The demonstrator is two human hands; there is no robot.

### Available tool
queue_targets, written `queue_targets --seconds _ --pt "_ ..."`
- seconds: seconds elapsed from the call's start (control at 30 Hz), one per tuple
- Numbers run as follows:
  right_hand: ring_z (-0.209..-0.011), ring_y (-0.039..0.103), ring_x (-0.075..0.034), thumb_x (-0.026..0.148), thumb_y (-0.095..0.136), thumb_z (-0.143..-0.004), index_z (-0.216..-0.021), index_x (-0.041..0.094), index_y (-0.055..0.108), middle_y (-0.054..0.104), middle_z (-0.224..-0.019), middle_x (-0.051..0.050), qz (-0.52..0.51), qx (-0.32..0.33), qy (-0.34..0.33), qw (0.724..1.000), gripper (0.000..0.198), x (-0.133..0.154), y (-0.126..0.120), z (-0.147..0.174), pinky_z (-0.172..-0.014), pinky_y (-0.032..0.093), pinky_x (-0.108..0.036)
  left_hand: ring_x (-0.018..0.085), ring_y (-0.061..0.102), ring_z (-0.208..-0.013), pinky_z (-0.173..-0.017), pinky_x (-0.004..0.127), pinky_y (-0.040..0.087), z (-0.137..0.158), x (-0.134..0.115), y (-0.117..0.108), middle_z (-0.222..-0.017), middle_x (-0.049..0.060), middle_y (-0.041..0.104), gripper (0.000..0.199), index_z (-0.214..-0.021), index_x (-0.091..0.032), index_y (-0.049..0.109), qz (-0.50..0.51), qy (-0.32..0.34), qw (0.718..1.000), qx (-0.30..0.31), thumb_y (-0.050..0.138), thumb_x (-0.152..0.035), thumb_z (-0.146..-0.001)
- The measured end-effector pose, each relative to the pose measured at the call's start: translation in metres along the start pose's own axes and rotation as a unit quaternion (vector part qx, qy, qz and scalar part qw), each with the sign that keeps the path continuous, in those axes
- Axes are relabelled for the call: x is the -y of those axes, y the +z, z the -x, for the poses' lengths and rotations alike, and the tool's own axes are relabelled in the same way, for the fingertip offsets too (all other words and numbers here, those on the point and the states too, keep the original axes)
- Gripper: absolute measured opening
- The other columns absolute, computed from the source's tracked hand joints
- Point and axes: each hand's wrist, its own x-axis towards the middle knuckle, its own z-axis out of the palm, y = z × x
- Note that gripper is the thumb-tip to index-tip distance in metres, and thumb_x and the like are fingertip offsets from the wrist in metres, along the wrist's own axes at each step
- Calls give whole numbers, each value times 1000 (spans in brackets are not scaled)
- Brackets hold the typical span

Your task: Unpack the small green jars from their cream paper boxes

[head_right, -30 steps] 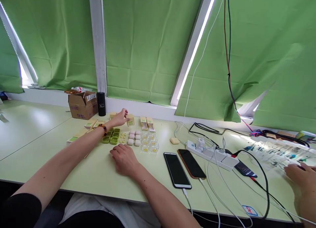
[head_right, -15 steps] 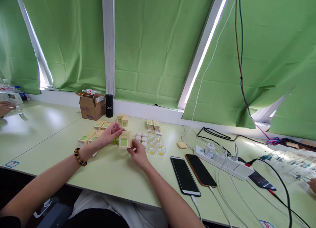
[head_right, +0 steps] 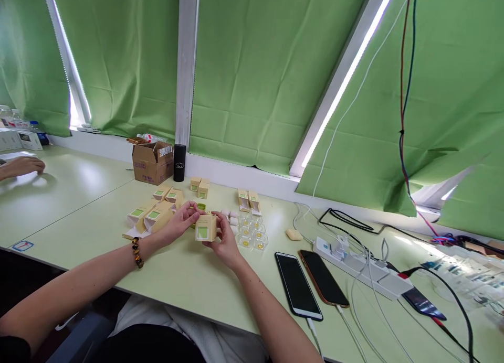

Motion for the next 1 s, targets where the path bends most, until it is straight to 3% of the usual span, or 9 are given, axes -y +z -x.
queue_targets --seconds 0.13,0.27,0.43,0.57,0.77,0.9,1.0 --pt "-120 62 -26 29 84 -70 -135 32 46 61 -135 -8 -3 4 -20 1000 75 3 -2 1 -94 57 -42 23 74 -95 -78 35 58 1 9 -2 -104 6 76 50 -113 -26 46 40 -8 999 14 63 -68 -91" --pt "-121 60 -27 37 85 -71 -131 31 46 59 -136 -9 -5 5 -53 999 72 6 -4 1 -92 58 -42 26 72 -109 -86 39 59 0 12 -1 -115 10 75 51 -120 -26 47 18 -8 999 28 58 -68 -93" --pt "-119 60 -27 45 82 -73 -130 30 42 56 -132 -10 10 -27 -85 996 71 6 -5 0 -92 58 -42 25 67 -119 -95 41 56 -1 10 0 -124 10 70 36 -119 -25 46 -49 39 997 -39 62 -47 -95" --pt "-119 60 -28 39 80 -74 -130 30 42 57 -129 -9 42 -72 -99 992 68 8 -6 1 -97 56 -45 25 63 -122 -99 41 53 2 5 -3 -122 11 67 31 -119 -23 50 -84 85 990 -76 63 -35 -94" --pt "-124 58 -27 26 81 -75 -139 30 46 55 -138 -10 106 -102 -91 985 74 11 0 6 -110 50 -48 24 64 -114 -93 41 55 11 -3 4 -120 11 66 26 -118 -23 53 -139 79 986 -55 59 -37 -98" --pt "-124 58 -29 29 85 -77 -147 29 40 56 -140 -12 190 -129 -129 965 84 7 2 8 -110 50 -50 26 65 -112 -84 38 56 13 2 9 -117 12 67 30 -119 -22 55 -168 58 983 -45 58 -44 -98" --pt "-129 56 -33 32 83 -82 -150 29 37 56 -141 -13 281 -128 -195 931 82 3 -1 8 -112 47 -55 26 68 -106 -78 37 56 13 8 12 -117 12 69 44 -128 -22 54 -166 26 985 -24 64 -49 -95"
